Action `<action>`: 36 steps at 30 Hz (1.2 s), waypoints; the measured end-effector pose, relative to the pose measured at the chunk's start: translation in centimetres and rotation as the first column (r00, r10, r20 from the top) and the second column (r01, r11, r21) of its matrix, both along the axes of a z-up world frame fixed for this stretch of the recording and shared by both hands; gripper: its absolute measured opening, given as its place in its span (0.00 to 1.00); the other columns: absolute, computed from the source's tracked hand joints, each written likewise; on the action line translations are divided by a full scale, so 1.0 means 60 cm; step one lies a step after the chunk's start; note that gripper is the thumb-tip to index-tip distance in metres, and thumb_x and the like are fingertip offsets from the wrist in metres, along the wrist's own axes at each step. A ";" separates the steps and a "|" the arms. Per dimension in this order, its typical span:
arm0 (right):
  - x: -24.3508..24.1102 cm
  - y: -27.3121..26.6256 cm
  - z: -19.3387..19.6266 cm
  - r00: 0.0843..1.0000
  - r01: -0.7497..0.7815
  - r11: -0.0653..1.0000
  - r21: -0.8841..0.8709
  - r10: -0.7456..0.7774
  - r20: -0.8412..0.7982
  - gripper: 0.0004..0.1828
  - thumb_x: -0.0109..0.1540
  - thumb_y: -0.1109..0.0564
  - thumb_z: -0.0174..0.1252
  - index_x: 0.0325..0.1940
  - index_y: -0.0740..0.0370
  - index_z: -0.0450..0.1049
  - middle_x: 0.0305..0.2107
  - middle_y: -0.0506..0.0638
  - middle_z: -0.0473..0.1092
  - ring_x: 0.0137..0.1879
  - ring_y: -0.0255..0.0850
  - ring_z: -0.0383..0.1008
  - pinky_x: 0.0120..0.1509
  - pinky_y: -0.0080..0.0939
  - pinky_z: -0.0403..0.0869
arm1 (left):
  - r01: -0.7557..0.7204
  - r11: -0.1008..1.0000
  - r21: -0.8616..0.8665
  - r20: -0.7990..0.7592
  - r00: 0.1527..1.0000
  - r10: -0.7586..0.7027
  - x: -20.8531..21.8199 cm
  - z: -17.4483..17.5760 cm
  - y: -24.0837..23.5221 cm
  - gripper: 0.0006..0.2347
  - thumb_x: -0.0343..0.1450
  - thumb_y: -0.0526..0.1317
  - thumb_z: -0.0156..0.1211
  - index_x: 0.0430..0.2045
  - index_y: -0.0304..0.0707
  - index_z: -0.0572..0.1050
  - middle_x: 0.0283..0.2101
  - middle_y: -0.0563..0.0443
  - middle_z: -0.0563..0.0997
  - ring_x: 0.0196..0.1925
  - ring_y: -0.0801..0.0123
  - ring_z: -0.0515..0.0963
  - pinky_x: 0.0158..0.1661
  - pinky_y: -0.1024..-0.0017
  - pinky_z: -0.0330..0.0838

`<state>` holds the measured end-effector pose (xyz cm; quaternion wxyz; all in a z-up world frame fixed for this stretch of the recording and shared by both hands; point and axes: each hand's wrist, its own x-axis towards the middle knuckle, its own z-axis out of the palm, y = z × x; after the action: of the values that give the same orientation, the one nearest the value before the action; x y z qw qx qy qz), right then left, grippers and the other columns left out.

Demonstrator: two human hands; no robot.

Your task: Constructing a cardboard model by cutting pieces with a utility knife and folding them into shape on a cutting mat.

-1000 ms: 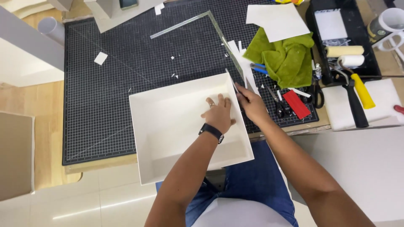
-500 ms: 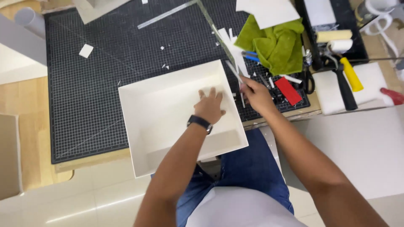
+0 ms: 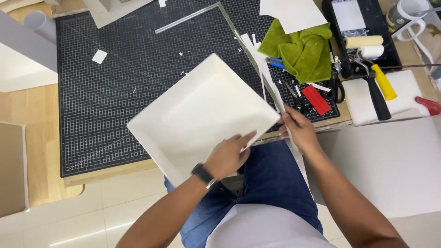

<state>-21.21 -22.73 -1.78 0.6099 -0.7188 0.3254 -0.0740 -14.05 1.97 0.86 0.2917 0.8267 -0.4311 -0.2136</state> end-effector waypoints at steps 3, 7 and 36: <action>0.028 -0.004 0.008 0.999 0.029 0.997 -0.067 -0.027 0.040 0.20 0.73 0.54 0.51 0.69 0.58 0.70 0.42 0.64 0.77 0.41 0.45 0.78 0.42 0.46 0.83 | -0.160 0.986 -0.037 0.059 0.985 0.162 0.045 -0.118 -0.098 0.22 0.73 0.45 0.52 0.66 0.55 0.68 0.38 0.52 0.79 0.34 0.51 0.85 0.28 0.60 0.81; 0.068 -0.020 0.034 0.999 -0.011 0.989 -0.148 0.019 0.050 0.19 0.74 0.54 0.51 0.70 0.58 0.70 0.42 0.63 0.77 0.41 0.43 0.78 0.42 0.44 0.82 | -0.251 0.938 -0.240 -0.143 0.965 0.222 0.129 -0.165 -0.153 0.30 0.76 0.61 0.48 0.66 0.38 0.68 0.42 0.39 0.79 0.40 0.47 0.86 0.37 0.56 0.82; 0.209 -0.054 -0.065 0.953 -0.249 0.879 -0.406 0.148 -0.264 0.22 0.71 0.46 0.52 0.70 0.41 0.72 0.48 0.64 0.77 0.54 0.59 0.77 0.57 0.57 0.78 | -0.457 0.889 -0.016 0.592 0.713 0.377 0.091 -0.342 -0.178 0.20 0.74 0.58 0.52 0.47 0.48 0.83 0.56 0.23 0.75 0.54 0.29 0.79 0.43 0.33 0.73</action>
<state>-8.66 -26.00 -5.70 0.3976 -0.8700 0.2917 0.0007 -8.57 -8.69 -19.66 0.1318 0.9446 -0.2860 0.0921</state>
